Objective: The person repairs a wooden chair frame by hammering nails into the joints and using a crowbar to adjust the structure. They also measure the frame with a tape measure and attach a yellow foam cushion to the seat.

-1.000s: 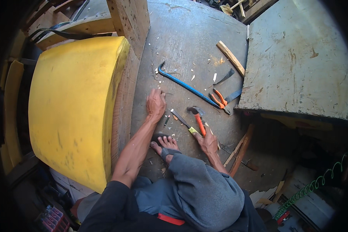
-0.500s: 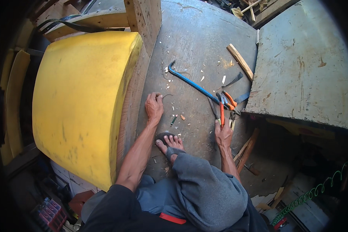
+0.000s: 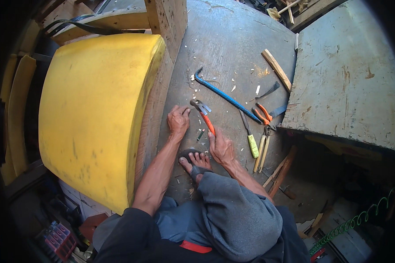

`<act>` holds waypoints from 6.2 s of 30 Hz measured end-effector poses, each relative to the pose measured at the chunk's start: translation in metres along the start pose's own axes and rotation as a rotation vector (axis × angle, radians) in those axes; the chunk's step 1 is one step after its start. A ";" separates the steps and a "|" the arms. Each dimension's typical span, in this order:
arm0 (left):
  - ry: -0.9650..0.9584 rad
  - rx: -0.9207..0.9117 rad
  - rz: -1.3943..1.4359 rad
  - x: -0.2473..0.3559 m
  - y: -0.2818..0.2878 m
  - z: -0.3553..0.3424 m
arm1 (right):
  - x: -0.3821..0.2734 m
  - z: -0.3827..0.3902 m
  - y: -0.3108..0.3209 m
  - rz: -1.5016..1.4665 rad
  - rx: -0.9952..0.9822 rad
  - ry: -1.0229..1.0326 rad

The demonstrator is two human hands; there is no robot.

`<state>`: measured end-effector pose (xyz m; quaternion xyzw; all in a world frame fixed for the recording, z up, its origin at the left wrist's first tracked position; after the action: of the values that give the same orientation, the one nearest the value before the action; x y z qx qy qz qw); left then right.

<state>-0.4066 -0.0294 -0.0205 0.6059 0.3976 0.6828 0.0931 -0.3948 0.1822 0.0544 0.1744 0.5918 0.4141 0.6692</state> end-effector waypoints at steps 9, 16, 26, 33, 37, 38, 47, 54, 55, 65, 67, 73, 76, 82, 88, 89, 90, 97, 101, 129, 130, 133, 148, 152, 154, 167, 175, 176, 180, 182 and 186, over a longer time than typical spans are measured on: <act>-0.062 -0.028 -0.034 0.010 0.002 -0.001 | 0.005 0.000 -0.003 0.055 0.033 -0.002; -0.160 0.032 -0.063 0.009 0.004 -0.001 | 0.001 -0.008 -0.007 0.111 -0.047 -0.072; -0.171 0.022 -0.030 0.014 0.006 0.000 | -0.010 -0.007 -0.001 0.049 0.035 -0.005; -0.143 -0.028 -0.042 0.009 -0.001 -0.001 | 0.002 -0.001 -0.014 0.148 -0.045 -0.053; -0.154 -0.009 -0.059 0.010 0.001 0.003 | 0.011 -0.008 -0.017 0.214 -0.082 -0.088; -0.148 -0.009 -0.063 0.010 0.001 0.005 | 0.014 -0.011 -0.020 0.238 -0.133 -0.131; -0.115 -0.038 -0.028 0.008 0.000 0.002 | 0.017 -0.003 -0.016 0.197 -0.068 -0.114; -0.073 -0.046 0.027 0.008 0.002 -0.006 | 0.017 -0.015 -0.021 0.227 -0.114 -0.131; -0.063 -0.057 0.020 0.006 0.001 -0.010 | 0.013 -0.016 -0.014 0.197 -0.083 -0.135; 0.049 -0.027 0.061 0.007 0.005 -0.009 | 0.002 -0.010 0.005 0.030 0.055 -0.066; 0.090 -0.036 0.068 0.004 0.004 -0.012 | 0.006 -0.011 0.001 0.056 0.036 -0.078; 0.103 -0.025 0.063 -0.001 0.000 -0.012 | 0.012 -0.007 -0.011 0.148 0.048 -0.029; 0.140 -0.032 0.077 -0.001 -0.001 -0.016 | 0.020 -0.011 -0.021 0.176 0.023 -0.011; 0.155 -0.045 0.076 -0.005 -0.002 -0.014 | 0.024 -0.011 -0.029 0.128 0.059 0.029; 0.158 -0.072 0.069 -0.004 -0.002 -0.006 | 0.001 -0.012 -0.019 0.143 -0.008 -0.045; 0.159 -0.072 0.087 -0.004 -0.002 -0.009 | -0.006 -0.015 -0.012 0.108 0.039 -0.027; 0.160 -0.073 0.105 -0.004 -0.003 -0.012 | -0.005 -0.018 -0.011 0.090 0.055 -0.015; 0.067 -0.022 0.031 0.002 -0.002 -0.008 | 0.006 -0.018 -0.007 0.028 0.061 -0.058; 0.077 -0.029 -0.012 0.002 -0.003 -0.010 | 0.013 -0.015 -0.009 0.018 0.033 -0.101; 0.129 -0.033 -0.030 -0.004 -0.009 -0.007 | 0.009 -0.028 -0.006 -0.026 0.006 -0.115; 0.152 -0.053 -0.022 -0.007 -0.011 -0.007 | 0.010 -0.027 -0.007 -0.005 0.007 -0.110; 0.199 -0.093 -0.004 -0.008 -0.012 -0.008 | 0.012 -0.029 -0.009 0.038 0.003 -0.107; 0.294 -0.096 -0.040 -0.003 -0.007 -0.010 | 0.000 -0.031 -0.010 0.196 0.003 -0.065; 0.333 -0.120 -0.034 -0.003 -0.009 -0.013 | -0.004 -0.028 -0.007 0.173 0.106 0.039; 0.347 -0.128 -0.033 -0.005 -0.009 -0.012 | 0.004 -0.034 -0.012 0.242 -0.011 -0.084; 0.361 -0.152 -0.011 -0.003 -0.008 -0.011 | 0.003 -0.026 -0.016 0.223 0.028 -0.031; 0.313 -0.153 0.190 -0.013 -0.009 -0.009 | 0.024 -0.016 -0.003 0.113 0.034 -0.170; 0.284 -0.122 0.183 -0.015 -0.005 -0.009 | 0.022 -0.014 -0.001 0.078 0.048 -0.162; 0.284 -0.093 0.151 -0.014 -0.002 -0.009 | 0.019 -0.016 -0.002 0.038 0.015 -0.149; 0.294 -0.095 0.155 -0.013 0.000 -0.011 | 0.013 -0.016 0.000 0.030 0.013 -0.139; 0.323 -0.076 0.209 -0.013 0.005 -0.011 | 0.012 -0.018 -0.002 0.027 0.011 -0.131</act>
<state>-0.4118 -0.0458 -0.0261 0.5226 0.3160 0.7916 -0.0204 -0.4114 0.1852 0.0409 0.2128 0.5468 0.4075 0.6998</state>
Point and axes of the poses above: each hand's wrist, its own z-axis away from the middle knuckle, its own y-axis out of the back of the hand, x = y × z, the point moved 9 cm from there along -z, towards the middle knuckle, and after that the axes turned 7 degrees about -y, right-handed, at the moved point
